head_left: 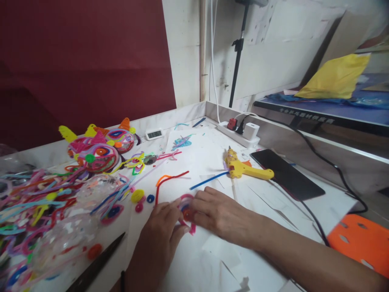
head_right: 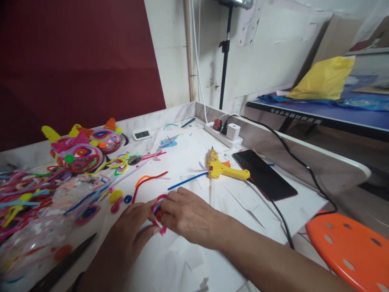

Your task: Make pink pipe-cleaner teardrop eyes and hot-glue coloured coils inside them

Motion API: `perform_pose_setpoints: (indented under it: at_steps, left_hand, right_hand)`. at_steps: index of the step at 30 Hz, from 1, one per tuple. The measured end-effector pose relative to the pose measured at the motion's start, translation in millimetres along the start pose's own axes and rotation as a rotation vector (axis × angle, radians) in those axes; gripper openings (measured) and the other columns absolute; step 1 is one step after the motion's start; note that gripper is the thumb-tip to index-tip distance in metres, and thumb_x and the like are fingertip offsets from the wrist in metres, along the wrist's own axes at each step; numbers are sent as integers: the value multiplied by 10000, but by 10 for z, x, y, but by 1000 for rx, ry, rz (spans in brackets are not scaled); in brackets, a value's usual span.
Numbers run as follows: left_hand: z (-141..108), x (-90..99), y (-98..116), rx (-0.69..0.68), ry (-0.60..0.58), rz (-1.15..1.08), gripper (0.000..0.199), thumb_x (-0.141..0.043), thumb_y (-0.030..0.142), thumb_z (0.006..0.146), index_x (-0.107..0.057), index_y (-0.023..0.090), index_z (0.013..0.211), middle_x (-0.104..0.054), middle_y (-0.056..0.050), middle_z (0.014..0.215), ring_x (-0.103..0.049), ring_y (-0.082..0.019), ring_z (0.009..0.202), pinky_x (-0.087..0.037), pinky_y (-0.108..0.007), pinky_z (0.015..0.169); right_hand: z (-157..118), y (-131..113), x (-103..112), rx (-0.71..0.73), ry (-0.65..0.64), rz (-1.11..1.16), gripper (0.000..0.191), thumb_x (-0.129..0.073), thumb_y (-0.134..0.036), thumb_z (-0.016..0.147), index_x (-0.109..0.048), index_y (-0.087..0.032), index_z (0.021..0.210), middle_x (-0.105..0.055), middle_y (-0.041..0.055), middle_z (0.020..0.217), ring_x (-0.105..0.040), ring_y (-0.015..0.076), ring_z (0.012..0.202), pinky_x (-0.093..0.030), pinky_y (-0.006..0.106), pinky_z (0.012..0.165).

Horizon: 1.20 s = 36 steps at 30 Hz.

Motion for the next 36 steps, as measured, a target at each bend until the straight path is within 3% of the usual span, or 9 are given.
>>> perform_pose_setpoints:
  at_steps: [4,9,14,22,27,31,36]
  left_hand:
    - [1,17,-21,-16,10,22,133,-558,119,836,-575,211,931,-650,-70,1118,-572,-259,1015,-512,-433,857]
    - [-14,-23,-94,-150,19,84,122,-530,118,853,-596,205,909,-627,-81,1198,-577,-244,1014,-519,-404,861]
    - [-33,-36,-108,-146,97,136,164,-494,110,857,-620,211,887,-616,-88,1188,-579,-238,1006,-515,-382,863]
    - [-16,-63,-108,-36,110,32,203,-454,135,842,-614,228,760,-598,-69,1078,-602,-184,807,-552,-294,655]
    - [11,-81,-143,-17,103,15,161,-469,153,826,-601,241,798,-601,-36,947,-584,-154,673,-527,-253,531]
    - [53,35,-79,-84,79,24,169,-436,153,883,-583,214,827,-600,-65,1066,-607,-136,688,-532,-252,594]
    - [93,254,98,-179,144,0,192,-388,132,938,-559,215,967,-663,-66,1055,-658,-154,901,-532,-230,746]
  right_hand:
    - [-8,-20,-23,37,-15,-52,245,-370,-153,983,-604,-135,911,-598,56,915,-466,188,827,-326,351,691]
    - [-5,-33,-53,50,-4,-82,250,-348,-148,986,-583,-132,903,-587,64,910,-463,190,805,-323,354,690]
    - [4,-32,-76,53,4,-97,214,-364,-135,978,-575,-118,948,-584,71,935,-473,187,818,-335,351,707]
    - [5,-31,-73,42,16,-88,219,-356,-142,983,-571,-118,951,-585,76,936,-470,191,826,-340,353,701]
    - [6,-24,-47,45,18,-72,239,-339,-144,984,-572,-126,937,-591,71,917,-466,197,811,-345,357,698]
    - [6,-15,4,34,50,-52,259,-326,-142,984,-579,-122,932,-603,82,912,-466,202,782,-342,360,679]
    - [12,-14,101,2,133,28,281,-287,-120,983,-566,-106,955,-610,110,879,-487,201,744,-372,356,667]
Point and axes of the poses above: each hand's wrist, its own z-axis towards the middle knuckle, its own x-axis out of the back of the hand, y = z × x, the point moved 3 cm from there along z, towards the middle knuckle
